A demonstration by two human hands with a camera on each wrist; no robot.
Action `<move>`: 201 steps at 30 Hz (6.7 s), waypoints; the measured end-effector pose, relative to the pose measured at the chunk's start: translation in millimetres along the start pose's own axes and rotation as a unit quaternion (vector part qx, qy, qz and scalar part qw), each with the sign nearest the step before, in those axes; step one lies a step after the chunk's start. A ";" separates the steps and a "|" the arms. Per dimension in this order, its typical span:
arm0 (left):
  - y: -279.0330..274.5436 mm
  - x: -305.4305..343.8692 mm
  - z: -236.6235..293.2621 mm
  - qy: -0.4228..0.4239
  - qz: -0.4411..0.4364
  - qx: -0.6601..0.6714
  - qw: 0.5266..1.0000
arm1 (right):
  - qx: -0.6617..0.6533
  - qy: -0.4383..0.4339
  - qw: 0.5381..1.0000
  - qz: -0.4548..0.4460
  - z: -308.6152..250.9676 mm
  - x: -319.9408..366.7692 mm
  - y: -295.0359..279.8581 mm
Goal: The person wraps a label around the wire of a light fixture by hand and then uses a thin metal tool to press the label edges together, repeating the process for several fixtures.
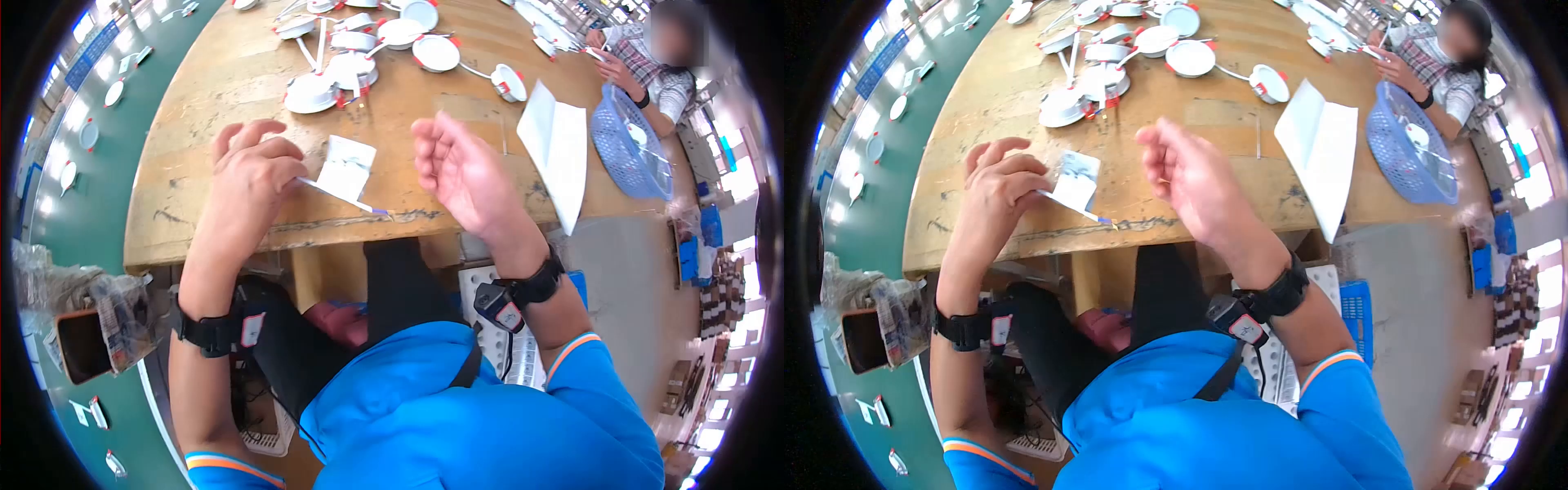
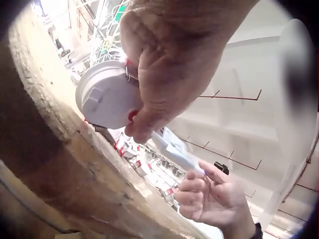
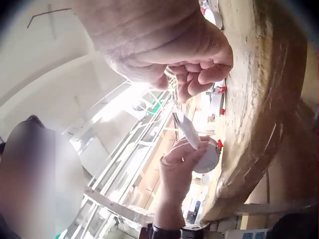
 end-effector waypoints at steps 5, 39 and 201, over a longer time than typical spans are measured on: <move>4.9 5.4 0.6 -0.021 0.031 -0.022 0.999 | -0.315 0.055 0.948 0.000 -20.3 -7.4 -22.8; -24.6 92.0 18.9 -0.063 0.102 0.098 0.988 | 0.403 -0.230 0.850 0.252 -202.2 215.2 -179.6; 15.3 142.5 89.0 -0.567 0.092 0.717 0.396 | 0.341 0.198 0.887 -0.241 53.2 10.4 86.0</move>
Point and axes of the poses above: each hand's wrist, its own x-axis away from the middle knuckle, its own y-axis out of the palm, z = x × y, the point moved 2 cm from there along -x, towards the middle knuckle, and after that the axes turned 2 degrees about -x, right-handed, at the moved point
